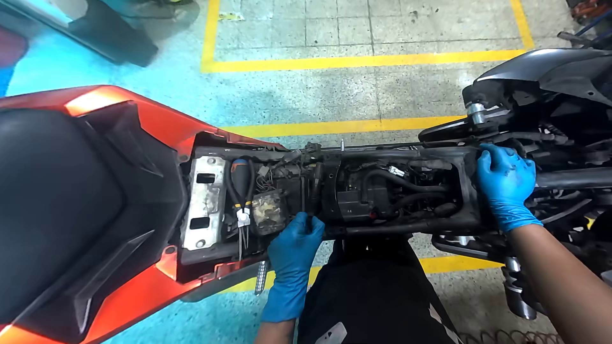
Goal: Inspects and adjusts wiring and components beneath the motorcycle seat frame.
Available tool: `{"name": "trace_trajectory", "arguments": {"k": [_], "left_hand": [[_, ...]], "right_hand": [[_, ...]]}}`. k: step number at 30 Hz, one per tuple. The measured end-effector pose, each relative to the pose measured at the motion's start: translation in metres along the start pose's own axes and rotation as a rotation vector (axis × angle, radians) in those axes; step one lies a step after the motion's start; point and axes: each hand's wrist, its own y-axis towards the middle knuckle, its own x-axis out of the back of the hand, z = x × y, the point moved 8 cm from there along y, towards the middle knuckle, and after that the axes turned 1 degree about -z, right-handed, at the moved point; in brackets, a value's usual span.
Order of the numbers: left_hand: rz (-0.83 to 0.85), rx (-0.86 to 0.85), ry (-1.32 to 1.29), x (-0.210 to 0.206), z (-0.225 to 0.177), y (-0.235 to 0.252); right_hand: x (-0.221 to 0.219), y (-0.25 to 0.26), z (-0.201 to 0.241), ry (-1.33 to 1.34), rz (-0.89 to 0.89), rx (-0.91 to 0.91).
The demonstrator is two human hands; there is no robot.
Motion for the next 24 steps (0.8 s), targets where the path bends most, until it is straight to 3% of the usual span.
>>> {"name": "trace_trajectory", "arguments": {"k": [7, 13, 18, 24], "left_hand": [[-0.066, -0.145, -0.09, 0.035, -0.016, 0.016], [-0.117, -0.195, -0.201, 0.029, -0.039, 0.011], [-0.179, -0.382, -0.211, 0.028, -0.077, -0.011], [-0.124, -0.435, -0.242, 0.012, -0.087, -0.028]], "right_hand": [[0.002, 0.003, 0.001, -0.003, -0.026, -0.013], [0.0, 0.001, -0.002, -0.014, -0.042, -0.004], [0.003, 0.003, 0.003, -0.02, -0.035, -0.018], [0.003, 0.002, 0.002, -0.02, -0.073, -0.002]]}}
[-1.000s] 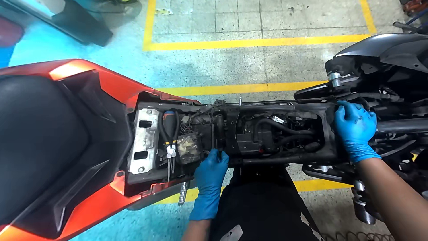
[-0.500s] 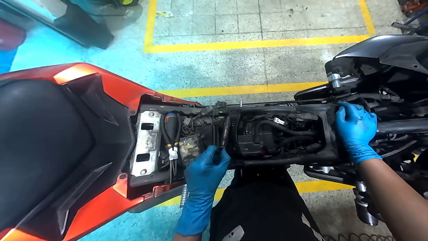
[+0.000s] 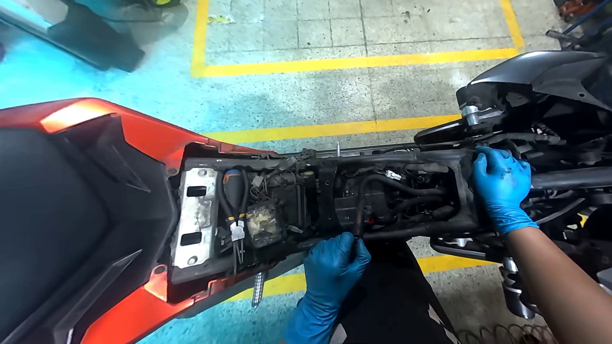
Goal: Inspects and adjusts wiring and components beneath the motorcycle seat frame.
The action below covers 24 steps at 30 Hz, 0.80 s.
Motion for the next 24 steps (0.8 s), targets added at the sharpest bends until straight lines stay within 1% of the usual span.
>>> {"name": "trace_trajectory", "arguments": {"k": [5, 8, 12, 18, 24], "left_hand": [[0.022, -0.038, -0.008, -0.004, -0.007, -0.004], [0.039, -0.03, -0.022, -0.007, -0.007, -0.007], [0.072, 0.045, 0.014, -0.004, 0.001, -0.003], [0.129, 0.198, 0.04, -0.001, 0.018, -0.007], [0.132, 0.268, 0.007, 0.001, 0.029, -0.005]], "right_hand": [[-0.001, -0.001, -0.001, -0.009, 0.023, -0.001], [-0.001, -0.001, -0.001, -0.009, 0.054, -0.009], [0.001, 0.0, 0.0, -0.014, 0.0, -0.005], [-0.005, -0.002, -0.005, -0.013, 0.055, -0.01], [-0.002, -0.001, -0.002, -0.025, 0.006, -0.008]]}}
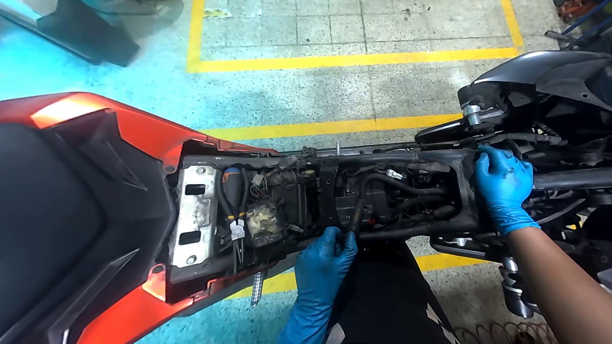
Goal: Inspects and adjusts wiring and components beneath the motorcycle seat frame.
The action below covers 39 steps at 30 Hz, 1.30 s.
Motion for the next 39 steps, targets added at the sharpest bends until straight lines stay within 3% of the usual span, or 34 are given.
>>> {"name": "trace_trajectory", "arguments": {"k": [15, 39], "left_hand": [[0.098, 0.06, -0.044, 0.0, 0.023, 0.005], [0.096, 0.049, -0.045, -0.001, 0.02, 0.011]], "right_hand": [[0.001, 0.001, 0.001, 0.01, 0.016, -0.002], [0.001, 0.001, 0.002, 0.002, 0.002, -0.007]]}}
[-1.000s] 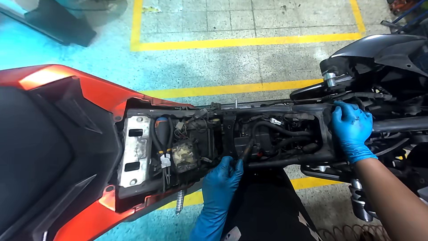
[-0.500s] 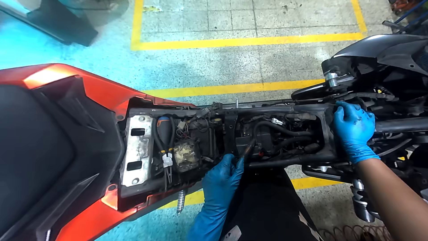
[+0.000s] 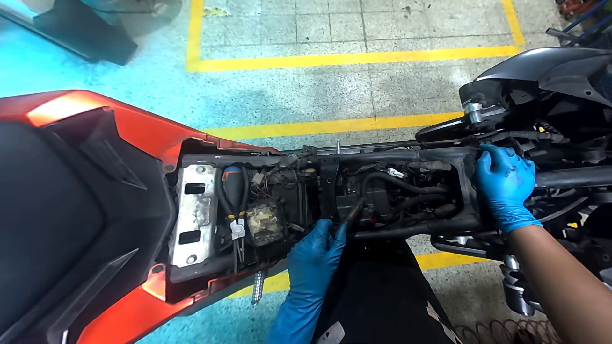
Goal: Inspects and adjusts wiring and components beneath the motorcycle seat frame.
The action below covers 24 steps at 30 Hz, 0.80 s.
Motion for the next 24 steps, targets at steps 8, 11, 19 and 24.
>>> {"name": "trace_trajectory", "arguments": {"k": [8, 11, 19, 24], "left_hand": [[-0.018, 0.006, -0.005, -0.0004, -0.0011, -0.0015], [-0.027, 0.012, -0.009, -0.0004, -0.0004, -0.0008], [-0.025, 0.027, -0.007, -0.0012, 0.0024, -0.0008], [-0.031, 0.023, 0.001, -0.0017, 0.0047, -0.0028]], "right_hand": [[-0.0001, 0.0, -0.0007, 0.003, -0.002, -0.004], [-0.0013, 0.0, -0.0015, -0.005, 0.018, -0.013], [-0.0011, 0.0005, -0.0013, -0.004, 0.007, 0.0], [-0.0015, 0.0002, -0.0005, -0.003, 0.019, -0.003]]}}
